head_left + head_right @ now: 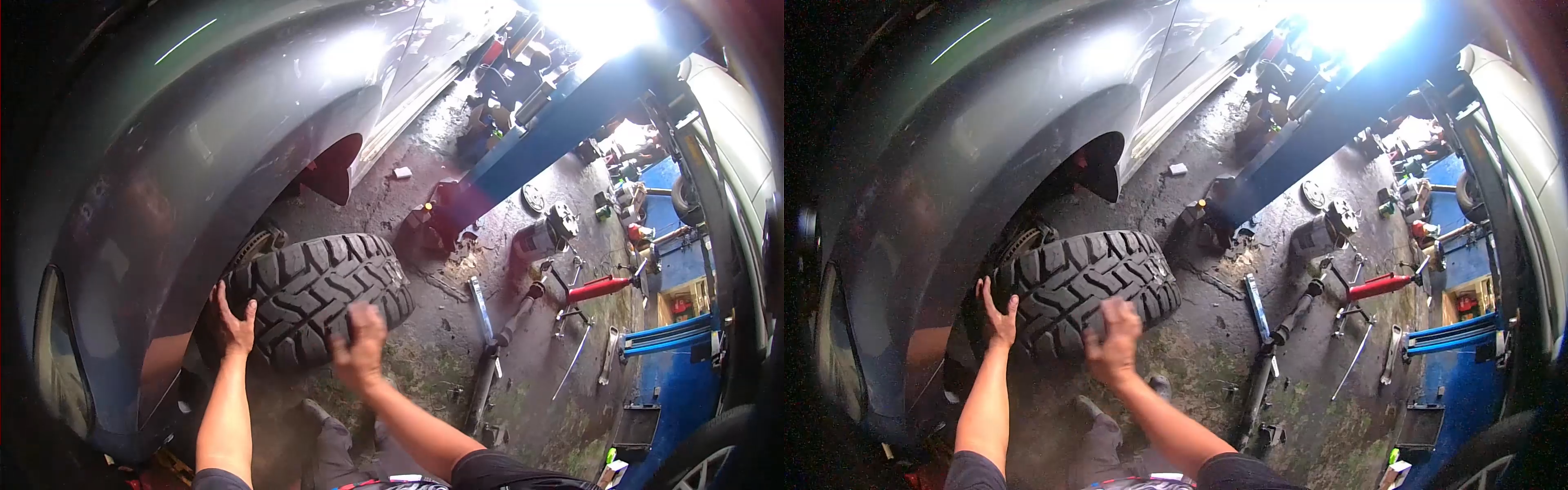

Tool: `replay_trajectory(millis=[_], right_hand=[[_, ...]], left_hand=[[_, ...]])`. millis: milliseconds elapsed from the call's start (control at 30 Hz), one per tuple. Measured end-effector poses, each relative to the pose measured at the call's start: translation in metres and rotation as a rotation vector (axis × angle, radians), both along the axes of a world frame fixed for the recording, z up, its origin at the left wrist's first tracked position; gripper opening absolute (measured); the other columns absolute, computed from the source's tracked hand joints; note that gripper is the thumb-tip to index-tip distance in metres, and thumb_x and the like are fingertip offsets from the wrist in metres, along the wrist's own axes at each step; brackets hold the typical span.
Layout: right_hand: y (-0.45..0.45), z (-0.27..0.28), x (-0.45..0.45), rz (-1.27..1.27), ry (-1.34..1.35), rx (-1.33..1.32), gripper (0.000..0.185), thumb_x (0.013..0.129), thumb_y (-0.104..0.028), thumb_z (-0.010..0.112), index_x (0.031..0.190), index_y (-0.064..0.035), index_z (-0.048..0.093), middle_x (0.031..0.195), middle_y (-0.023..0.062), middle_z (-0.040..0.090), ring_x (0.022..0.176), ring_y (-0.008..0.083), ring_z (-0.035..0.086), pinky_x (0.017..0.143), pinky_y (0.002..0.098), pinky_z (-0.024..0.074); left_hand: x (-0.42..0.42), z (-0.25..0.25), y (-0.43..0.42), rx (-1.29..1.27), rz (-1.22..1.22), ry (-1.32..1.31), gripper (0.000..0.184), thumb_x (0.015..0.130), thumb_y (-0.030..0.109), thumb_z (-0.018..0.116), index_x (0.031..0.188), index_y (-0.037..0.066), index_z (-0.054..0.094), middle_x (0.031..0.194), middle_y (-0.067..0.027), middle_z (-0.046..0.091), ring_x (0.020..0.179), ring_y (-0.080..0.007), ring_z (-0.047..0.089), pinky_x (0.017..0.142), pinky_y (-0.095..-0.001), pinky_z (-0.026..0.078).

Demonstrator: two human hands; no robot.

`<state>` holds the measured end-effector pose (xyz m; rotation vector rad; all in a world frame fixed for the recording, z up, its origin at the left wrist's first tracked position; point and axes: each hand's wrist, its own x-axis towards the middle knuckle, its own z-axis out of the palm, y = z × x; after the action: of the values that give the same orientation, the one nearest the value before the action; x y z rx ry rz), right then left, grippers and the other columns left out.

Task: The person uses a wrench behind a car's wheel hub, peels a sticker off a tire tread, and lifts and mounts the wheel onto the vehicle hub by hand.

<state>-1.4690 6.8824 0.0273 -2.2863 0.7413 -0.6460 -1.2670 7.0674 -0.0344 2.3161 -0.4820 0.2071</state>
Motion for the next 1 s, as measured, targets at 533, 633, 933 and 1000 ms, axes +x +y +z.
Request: replay_trajectory(millis=[533,633,933,1000], right_hand=[[-0.100,-0.122,0.043,-0.877,-0.010,0.645,0.065,0.100,-0.050,0.046,0.136,0.0036,0.050,0.138,0.0301,0.050,0.129,0.0436,0.046,0.108,0.0481,0.0352],[-0.112,-0.122,0.056,-0.810,-0.015,0.634,0.062,0.100,-0.048,0.047,0.134,0.0045,0.052,0.135,0.0296,0.053,0.125,0.0438,0.050,0.105,0.0478,0.0382],[-0.166,-0.123,0.111,-0.560,0.007,0.621,0.067,0.097,-0.050,0.051,0.141,0.0011,0.048,0.144,0.0190,0.051,0.130,0.0303,0.050,0.108,0.0385,0.0375],[-0.185,-0.140,0.130,-0.547,-0.027,0.592,0.064,0.096,-0.051,0.052,0.137,-0.0011,0.052,0.131,0.0161,0.060,0.116,0.0283,0.057,0.101,0.0396,0.0422]], left_hand=[[0.024,-0.030,0.072,0.058,0.061,0.267,0.074,0.096,0.041,0.059,0.150,-0.001,0.031,0.151,-0.0224,0.038,0.142,-0.0353,0.034,0.117,-0.0439,0.026],[0.014,-0.024,0.066,0.068,0.104,0.122,0.070,0.097,0.043,0.056,0.148,-0.001,0.035,0.148,-0.0235,0.042,0.140,-0.0367,0.038,0.117,-0.0438,0.026],[-0.055,-0.003,0.042,0.088,0.322,-0.011,0.065,0.098,0.041,0.052,0.149,0.005,0.037,0.147,-0.0219,0.043,0.134,-0.0410,0.040,0.113,-0.0502,0.028],[-0.073,-0.011,0.031,0.021,0.425,0.051,0.072,0.095,0.052,0.052,0.149,0.006,0.036,0.146,-0.0249,0.042,0.135,-0.0456,0.036,0.113,-0.0566,0.023]])
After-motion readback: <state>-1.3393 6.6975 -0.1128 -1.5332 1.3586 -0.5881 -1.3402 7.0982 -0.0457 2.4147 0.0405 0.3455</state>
